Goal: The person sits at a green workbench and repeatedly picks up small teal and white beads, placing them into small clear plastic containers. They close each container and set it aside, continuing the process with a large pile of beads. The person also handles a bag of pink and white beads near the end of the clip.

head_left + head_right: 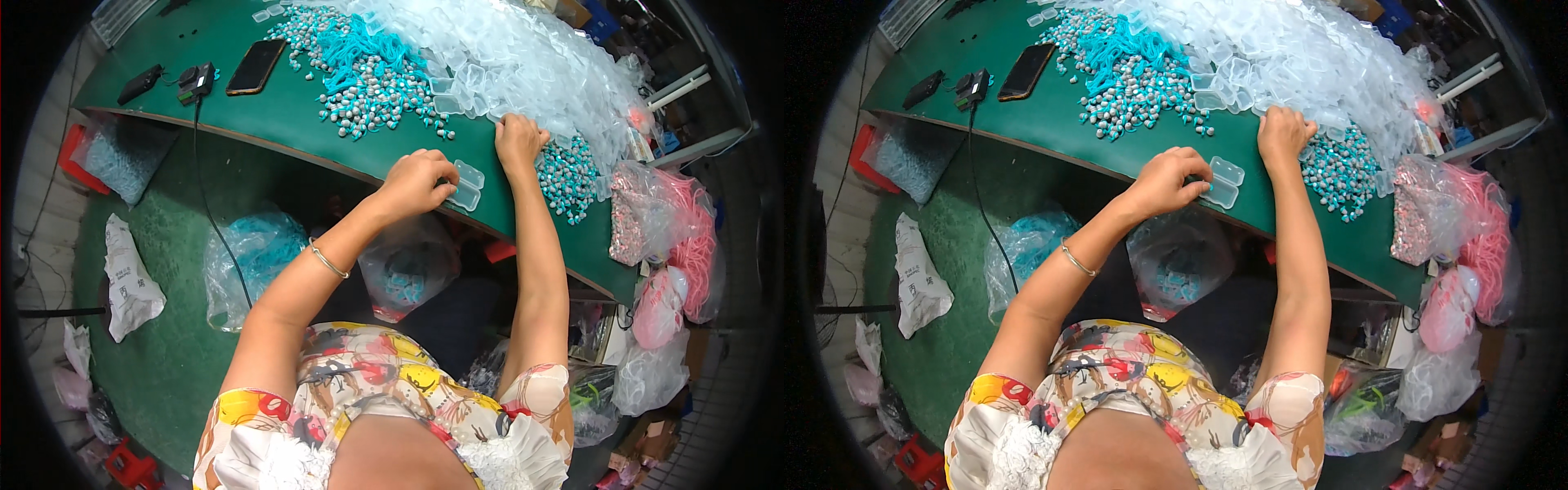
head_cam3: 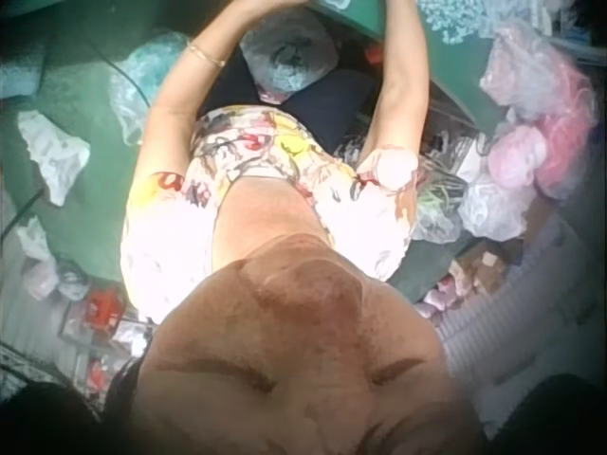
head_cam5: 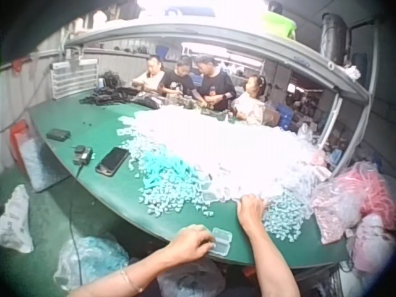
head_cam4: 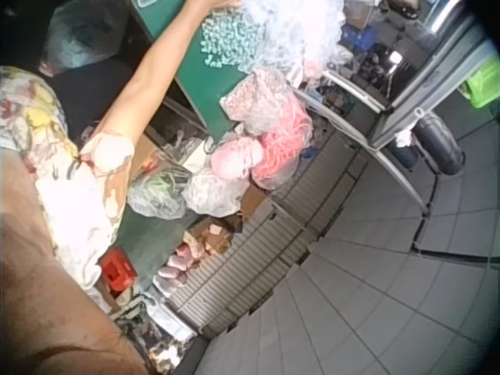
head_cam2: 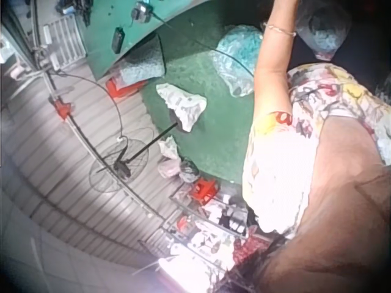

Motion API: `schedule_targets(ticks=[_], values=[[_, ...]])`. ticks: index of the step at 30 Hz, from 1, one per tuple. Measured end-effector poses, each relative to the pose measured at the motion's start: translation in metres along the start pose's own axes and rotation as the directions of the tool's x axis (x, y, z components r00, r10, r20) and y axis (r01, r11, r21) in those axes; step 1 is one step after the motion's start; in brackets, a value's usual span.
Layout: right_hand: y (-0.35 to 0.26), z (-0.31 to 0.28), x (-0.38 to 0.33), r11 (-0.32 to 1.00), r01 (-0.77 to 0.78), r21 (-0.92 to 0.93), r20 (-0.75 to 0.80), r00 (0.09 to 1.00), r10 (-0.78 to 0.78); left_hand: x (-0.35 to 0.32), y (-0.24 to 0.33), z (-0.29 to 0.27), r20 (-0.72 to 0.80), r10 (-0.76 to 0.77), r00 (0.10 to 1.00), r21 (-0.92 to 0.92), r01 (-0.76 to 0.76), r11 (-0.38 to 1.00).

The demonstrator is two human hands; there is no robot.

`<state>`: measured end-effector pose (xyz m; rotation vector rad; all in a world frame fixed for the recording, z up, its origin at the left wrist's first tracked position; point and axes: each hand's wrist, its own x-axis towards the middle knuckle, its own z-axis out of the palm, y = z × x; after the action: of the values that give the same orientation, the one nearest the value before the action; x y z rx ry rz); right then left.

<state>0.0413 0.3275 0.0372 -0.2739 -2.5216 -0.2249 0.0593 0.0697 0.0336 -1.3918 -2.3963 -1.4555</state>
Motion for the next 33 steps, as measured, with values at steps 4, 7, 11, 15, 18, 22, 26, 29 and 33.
schedule_targets(ticks=[4,7,11,15,18,22,26,29,33], values=[[0.005,0.006,0.003,1.0,-0.014,0.005,0.0,1.0,0.014,-0.001,0.005,0.004,-0.003,0.008,1.0,0.087,-0.008,0.996],[0.008,0.002,-0.003,1.0,0.01,0.011,-0.025,1.0,-0.01,0.001,0.008,0.006,-0.019,0.017,1.0,0.137,-0.014,0.991],[-0.012,-0.031,-0.032,0.96,-0.013,0.281,-0.036,0.999,0.024,-0.002,0.005,0.003,-0.028,-0.038,0.999,0.175,0.043,0.984],[-0.036,-0.087,-0.072,0.74,-0.039,0.672,0.007,0.999,0.046,-0.005,0.01,0.003,-0.065,-0.038,0.997,0.209,0.051,0.977],[-0.06,-0.105,-0.094,0.732,0.106,0.673,-0.08,0.994,-0.071,-0.006,0.016,0.0,-0.097,-0.027,0.995,0.311,0.057,0.949],[-0.07,-0.088,-0.105,0.772,0.173,0.611,-0.124,0.985,-0.122,-0.008,0.018,0.001,-0.112,-0.031,0.993,0.338,0.067,0.939],[-0.067,-0.083,-0.104,0.786,0.213,0.581,-0.115,0.977,-0.18,-0.009,0.023,-0.008,-0.062,-0.051,0.997,0.295,0.067,0.953],[-0.065,-0.089,-0.096,0.787,0.26,0.559,-0.079,0.962,-0.262,-0.01,0.017,-0.011,-0.05,-0.005,0.999,0.285,0.019,0.958],[-0.065,-0.097,-0.09,0.783,0.367,0.502,-0.064,0.919,-0.39,-0.011,0.005,-0.011,-0.024,0.017,1.0,0.287,-0.009,0.958]])
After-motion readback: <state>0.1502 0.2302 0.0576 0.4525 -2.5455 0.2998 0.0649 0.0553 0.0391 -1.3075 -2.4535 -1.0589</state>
